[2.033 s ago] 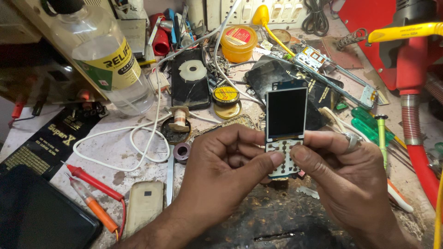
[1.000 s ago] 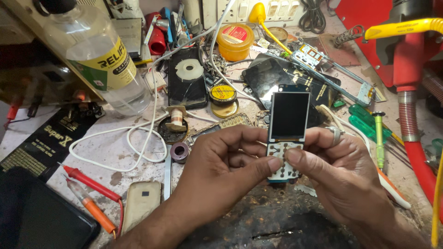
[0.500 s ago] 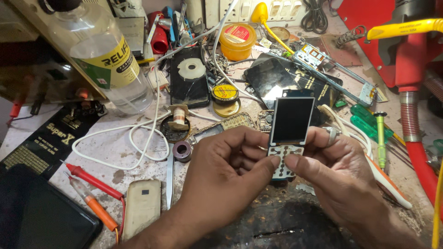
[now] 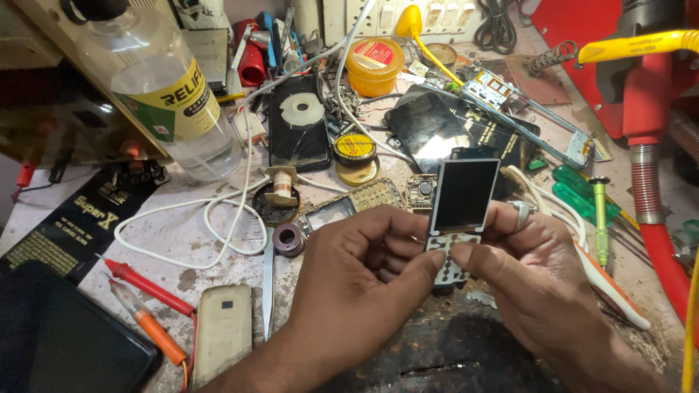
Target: The person assembles a mobile phone by attaching a keypad membrane to the front panel, inserting the motherboard into the casing, and connecting internal components. They use a screwdriver to secure parts and handle the phone casing and circuit board throughout the process.
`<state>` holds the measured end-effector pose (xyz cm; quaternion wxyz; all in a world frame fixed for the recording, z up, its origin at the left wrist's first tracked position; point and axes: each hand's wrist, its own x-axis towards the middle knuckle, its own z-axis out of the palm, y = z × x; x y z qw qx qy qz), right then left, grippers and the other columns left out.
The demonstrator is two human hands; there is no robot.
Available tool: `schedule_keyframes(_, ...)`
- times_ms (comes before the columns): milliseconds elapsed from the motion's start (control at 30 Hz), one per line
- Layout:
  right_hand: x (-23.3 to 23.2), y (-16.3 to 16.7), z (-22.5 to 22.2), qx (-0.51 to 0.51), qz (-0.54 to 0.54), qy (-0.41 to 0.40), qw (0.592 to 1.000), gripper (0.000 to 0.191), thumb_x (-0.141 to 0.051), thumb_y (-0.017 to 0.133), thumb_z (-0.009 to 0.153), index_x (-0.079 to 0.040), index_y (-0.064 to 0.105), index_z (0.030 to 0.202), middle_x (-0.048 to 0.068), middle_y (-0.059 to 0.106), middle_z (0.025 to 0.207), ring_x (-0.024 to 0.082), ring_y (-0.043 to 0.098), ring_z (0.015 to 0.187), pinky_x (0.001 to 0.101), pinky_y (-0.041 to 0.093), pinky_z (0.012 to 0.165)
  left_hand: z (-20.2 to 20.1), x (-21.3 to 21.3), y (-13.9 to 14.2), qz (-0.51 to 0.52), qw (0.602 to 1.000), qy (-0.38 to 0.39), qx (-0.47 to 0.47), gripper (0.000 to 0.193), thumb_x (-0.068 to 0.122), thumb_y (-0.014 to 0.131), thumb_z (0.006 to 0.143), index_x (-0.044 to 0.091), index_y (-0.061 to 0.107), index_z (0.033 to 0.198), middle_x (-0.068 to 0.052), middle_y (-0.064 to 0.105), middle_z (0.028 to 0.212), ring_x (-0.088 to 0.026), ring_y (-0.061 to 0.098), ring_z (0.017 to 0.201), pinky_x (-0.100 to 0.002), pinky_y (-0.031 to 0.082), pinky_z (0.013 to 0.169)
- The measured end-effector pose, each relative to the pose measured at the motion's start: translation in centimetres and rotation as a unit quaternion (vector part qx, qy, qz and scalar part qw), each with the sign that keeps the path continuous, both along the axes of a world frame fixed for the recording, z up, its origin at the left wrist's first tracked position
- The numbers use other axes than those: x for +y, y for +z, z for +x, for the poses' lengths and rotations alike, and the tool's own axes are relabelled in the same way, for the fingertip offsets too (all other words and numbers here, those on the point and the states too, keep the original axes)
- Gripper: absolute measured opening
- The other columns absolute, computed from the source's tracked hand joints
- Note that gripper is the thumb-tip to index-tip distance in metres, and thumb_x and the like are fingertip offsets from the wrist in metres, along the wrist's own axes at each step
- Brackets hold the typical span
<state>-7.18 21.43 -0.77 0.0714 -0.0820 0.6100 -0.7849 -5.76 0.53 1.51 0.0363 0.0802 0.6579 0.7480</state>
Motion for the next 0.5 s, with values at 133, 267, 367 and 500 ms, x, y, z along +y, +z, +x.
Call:
schedule_keyframes(133,-0.01,-0.01,0.03,-0.002,-0.01,0.001,1.0,0.026,0.0,0.068,0.093,0.007,0.07,0.118,0.011,0.075,0.103,0.012,0.067,0.092,0.0291,0.055,0.085,-0.08,-0.02,0.08,0.004,1.0,-0.004,-0.005,0.015,0.004,0.078,0.086,0.0,0.071,0.099,0.003,0.07,0.077,0.002,0.059,0.063,-0.016,0.05,0.055)
schedule_keyframes(267,0.04,0.01,0.1,-0.01,-0.013,0.001,1.0,0.026,0.001,0.069,0.092,0.007,0.071,0.117,0.012,0.075,0.102,0.013,0.068,0.091,0.03,0.055,0.083,-0.13,-0.15,0.1,0.006,1.0,-0.009,-0.005,0.014,0.004,0.078,0.086,-0.001,0.072,0.098,0.003,0.069,0.077,0.001,0.059,0.064,-0.016,0.05,0.056)
schedule_keyframes(367,0.04,-0.04,0.06,-0.009,-0.01,0.004,1.0,0.027,0.001,0.068,0.091,0.007,0.07,0.117,0.012,0.075,0.103,0.013,0.068,0.092,0.0302,0.056,0.085,-0.14,-0.22,0.02,0.003,1.0,-0.008,0.0,0.016,0.005,0.078,0.086,0.0,0.071,0.099,0.003,0.069,0.078,0.001,0.059,0.065,-0.016,0.05,0.056)
schedule_keyframes(500,-0.08,0.12,-0.02,-0.015,-0.011,0.001,1.0,0.026,0.002,0.068,0.091,0.008,0.071,0.116,0.013,0.076,0.102,0.014,0.068,0.091,0.0304,0.055,0.083,-0.18,-0.3,-0.16,-0.005,1.0,-0.01,0.003,0.016,0.005,0.078,0.086,0.0,0.071,0.099,0.003,0.069,0.078,0.001,0.059,0.065,-0.016,0.051,0.057)
